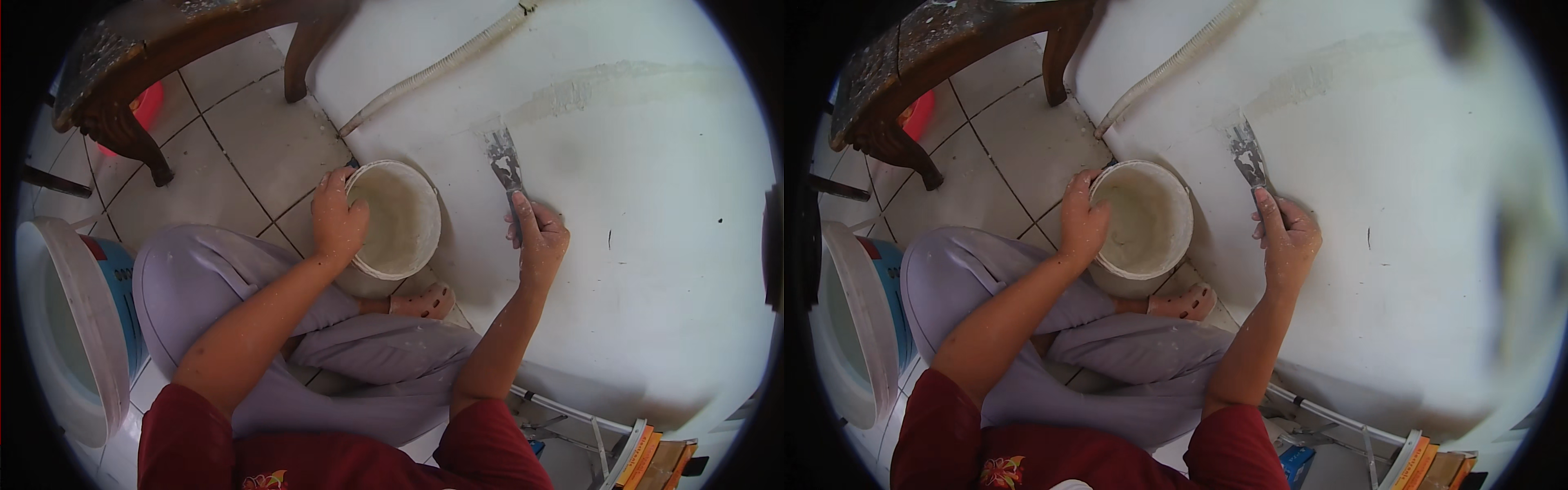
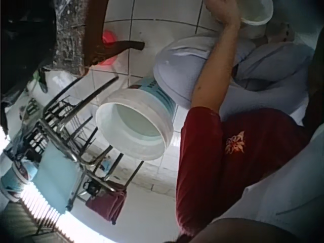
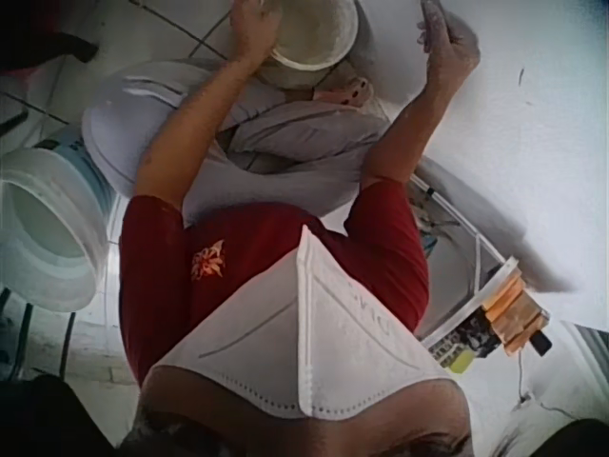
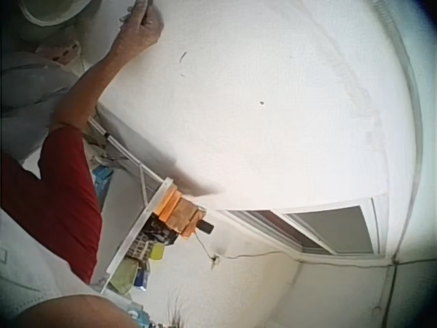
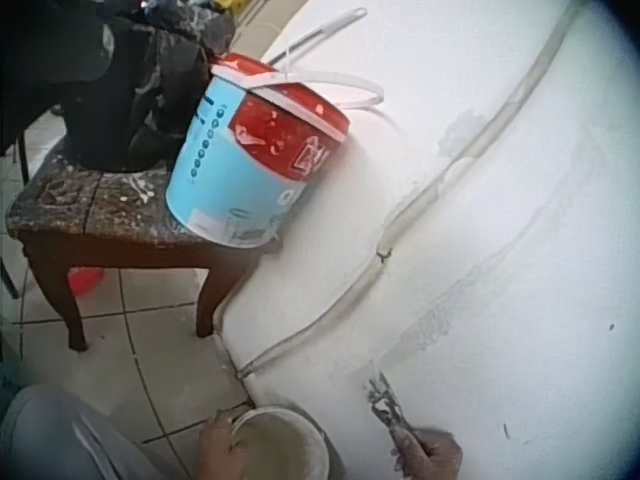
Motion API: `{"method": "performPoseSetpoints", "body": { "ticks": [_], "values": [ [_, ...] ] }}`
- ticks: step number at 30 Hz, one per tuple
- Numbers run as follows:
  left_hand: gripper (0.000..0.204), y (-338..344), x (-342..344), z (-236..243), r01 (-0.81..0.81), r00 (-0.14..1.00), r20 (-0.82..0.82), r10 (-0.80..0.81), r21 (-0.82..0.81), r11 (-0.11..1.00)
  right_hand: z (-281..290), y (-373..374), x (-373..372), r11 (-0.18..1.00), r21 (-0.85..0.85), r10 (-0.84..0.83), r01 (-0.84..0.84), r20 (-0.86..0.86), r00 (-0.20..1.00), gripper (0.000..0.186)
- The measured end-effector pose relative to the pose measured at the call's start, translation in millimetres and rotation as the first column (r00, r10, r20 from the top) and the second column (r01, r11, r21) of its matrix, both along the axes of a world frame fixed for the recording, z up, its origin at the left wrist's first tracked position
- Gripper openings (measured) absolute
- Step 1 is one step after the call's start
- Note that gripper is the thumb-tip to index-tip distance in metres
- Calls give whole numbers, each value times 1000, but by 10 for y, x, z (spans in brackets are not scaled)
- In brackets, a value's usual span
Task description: The person mixes putty in a bucket with a putty knife, then uses the putty knife to patch cracks and holes in a wall.
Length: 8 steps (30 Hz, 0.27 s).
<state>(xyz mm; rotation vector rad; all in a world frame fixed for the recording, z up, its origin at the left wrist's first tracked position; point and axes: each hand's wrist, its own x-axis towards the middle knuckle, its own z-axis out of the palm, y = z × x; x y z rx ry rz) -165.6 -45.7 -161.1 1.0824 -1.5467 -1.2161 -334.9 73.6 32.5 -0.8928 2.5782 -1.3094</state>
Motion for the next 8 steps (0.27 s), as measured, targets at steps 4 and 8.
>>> {"method": "performPoseSetpoints", "body": {
  "ticks": [4, 8],
  "values": [
    [44, -28, 27, 12, 32, 999, -23, -31, 25, 999, -67, 153, -54, 999, -40, -25, 23, -36, 999, 30],
    [44, -16, 15, -9, 52, 997, -55, -50, 40, 998, -71, 145, -24, 996, -92, -8, 16, 91, 996, 31]
  ]
}}
